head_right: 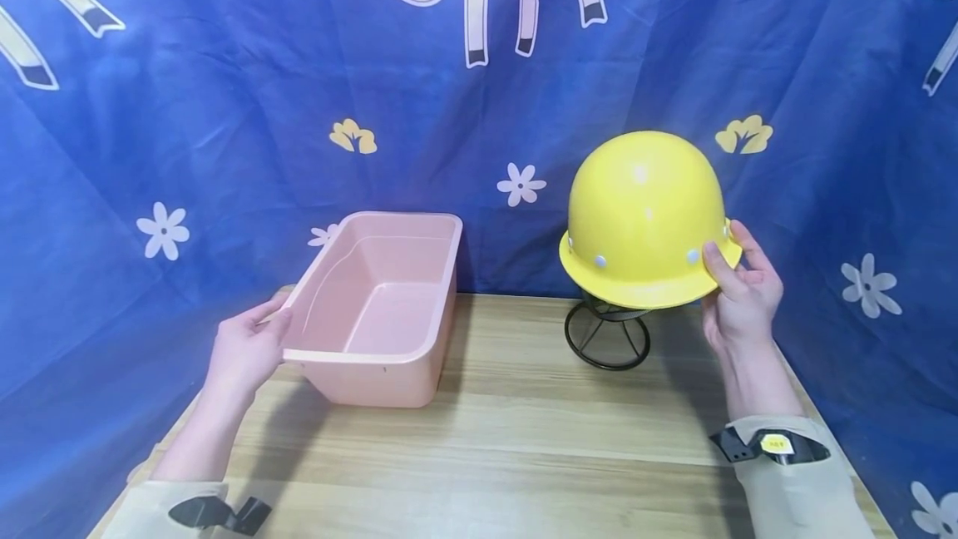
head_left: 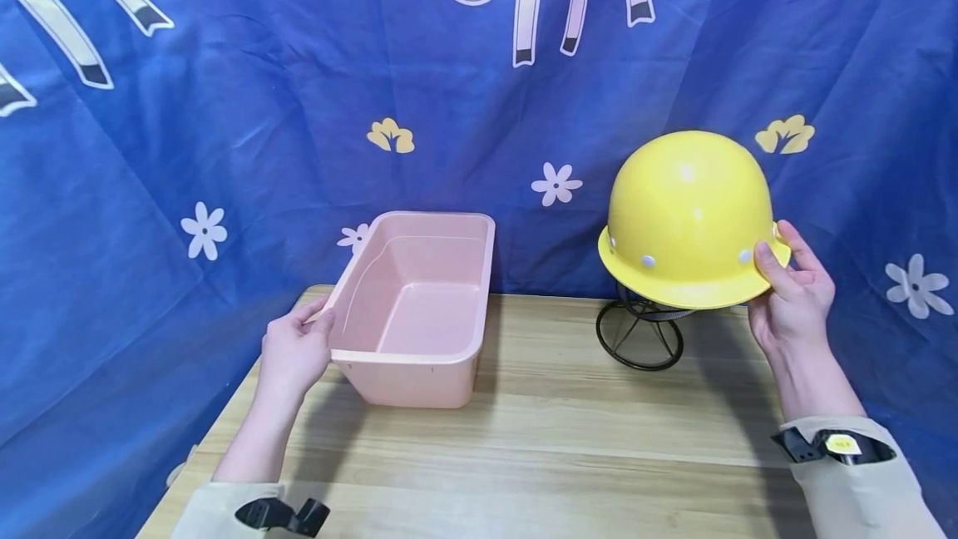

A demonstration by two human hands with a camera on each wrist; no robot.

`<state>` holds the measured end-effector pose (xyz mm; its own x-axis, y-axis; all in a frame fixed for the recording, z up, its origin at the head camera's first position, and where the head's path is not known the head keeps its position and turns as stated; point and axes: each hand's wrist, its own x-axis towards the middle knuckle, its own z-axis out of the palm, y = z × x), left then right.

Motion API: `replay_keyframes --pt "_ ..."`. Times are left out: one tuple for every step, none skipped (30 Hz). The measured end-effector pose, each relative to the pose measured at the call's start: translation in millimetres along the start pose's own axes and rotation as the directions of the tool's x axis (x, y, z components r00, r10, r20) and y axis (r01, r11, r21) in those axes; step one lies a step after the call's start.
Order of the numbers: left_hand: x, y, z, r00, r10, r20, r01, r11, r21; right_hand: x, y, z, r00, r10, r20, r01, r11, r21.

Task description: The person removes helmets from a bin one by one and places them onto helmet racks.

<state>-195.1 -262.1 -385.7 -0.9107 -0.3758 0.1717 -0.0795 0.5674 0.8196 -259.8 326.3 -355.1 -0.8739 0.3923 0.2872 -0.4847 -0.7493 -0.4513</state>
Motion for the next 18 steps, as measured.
replay_keyframes --pt "0.0 0.0 0.1 1.000 0.002 -0.002 -0.002 1.000 0.004 0 0 -2 1.000 0.009 0.009 -0.009 1.000 0.006" --pt "0.1 0.0 0.2 1.000 0.002 -0.002 -0.002 1.000 0.004 -1 0 -3 1.000 0.013 0.017 -0.013 1.000 0.000" --pt "0.2 0.0 0.4 1.000 0.004 -0.004 -0.004 1.000 0.009 -1 -1 -5 1.000 0.016 0.025 -0.015 1.000 -0.006" --pt "0.2 -0.1 0.5 1.000 0.007 -0.006 -0.007 1.000 0.014 -2 -1 -6 0.999 0.015 0.035 -0.015 1.000 -0.018" --pt "0.3 -0.2 0.7 1.000 0.009 -0.008 -0.009 1.000 0.017 -2 -2 -7 0.999 0.018 0.043 -0.016 0.999 -0.034" --pt "0.3 -0.3 0.8 1.000 0.010 -0.009 -0.010 1.000 0.021 -3 -3 -8 0.998 0.020 0.053 -0.017 0.999 -0.044" --pt "0.3 -0.4 0.8 1.000 0.011 -0.009 -0.010 1.000 0.023 -3 -4 -9 0.998 0.022 0.064 -0.017 0.998 -0.066" --pt "0.4 -0.5 0.8 1.000 0.010 -0.009 -0.009 1.000 0.023 -3 -5 -10 0.997 0.029 0.077 -0.021 0.995 -0.096" --pt "0.3 -0.6 0.8 1.000 0.008 -0.009 -0.008 1.000 0.022 -4 -5 -10 0.995 0.038 0.092 -0.026 0.991 -0.130" --pt "0.2 -0.7 0.7 1.000 0.006 -0.009 -0.006 1.000 0.019 -4 -6 -11 0.993 0.051 0.105 -0.033 0.985 -0.167" --pt "0.2 -0.8 0.6 1.000 0.003 -0.008 -0.003 1.000 0.013 -5 -6 -12 0.990 0.070 0.118 -0.045 0.978 -0.202" --pt "0.2 -0.7 0.4 1.000 0.002 -0.008 -0.002 1.000 0.009 -6 -6 -12 0.988 0.090 0.128 -0.058 0.971 -0.233" --pt "0.1 -0.6 0.2 1.000 0.000 -0.008 0.000 1.000 0.004 -6 -5 -13 0.985 0.107 0.137 -0.068 0.962 -0.266" --pt "0.1 -0.5 0.0 1.000 -0.001 -0.010 0.001 1.000 -0.001 -7 -5 -13 0.982 0.125 0.141 -0.080 0.953 -0.291" --pt "0.2 -0.4 -0.1 1.000 -0.001 -0.011 0.001 1.000 -0.003 -8 -4 -14 0.980 0.140 0.141 -0.091 0.946 -0.310" --pt "0.2 -0.2 -0.1 1.000 -0.001 -0.011 0.000 1.000 -0.004 -9 -3 -14 0.978 0.153 0.139 -0.101 0.941 -0.323" --pt "0.3 -0.1 0.1 1.000 0.001 -0.010 -0.001 1.000 -0.004 -10 -3 -14 0.977 0.164 0.134 -0.111 0.936 -0.333" --pt "0.3 0.1 0.3 1.000 0.002 -0.010 -0.002 1.000 -0.002 -11 -2 -15 0.977 0.170 0.126 -0.118 0.933 -0.339"
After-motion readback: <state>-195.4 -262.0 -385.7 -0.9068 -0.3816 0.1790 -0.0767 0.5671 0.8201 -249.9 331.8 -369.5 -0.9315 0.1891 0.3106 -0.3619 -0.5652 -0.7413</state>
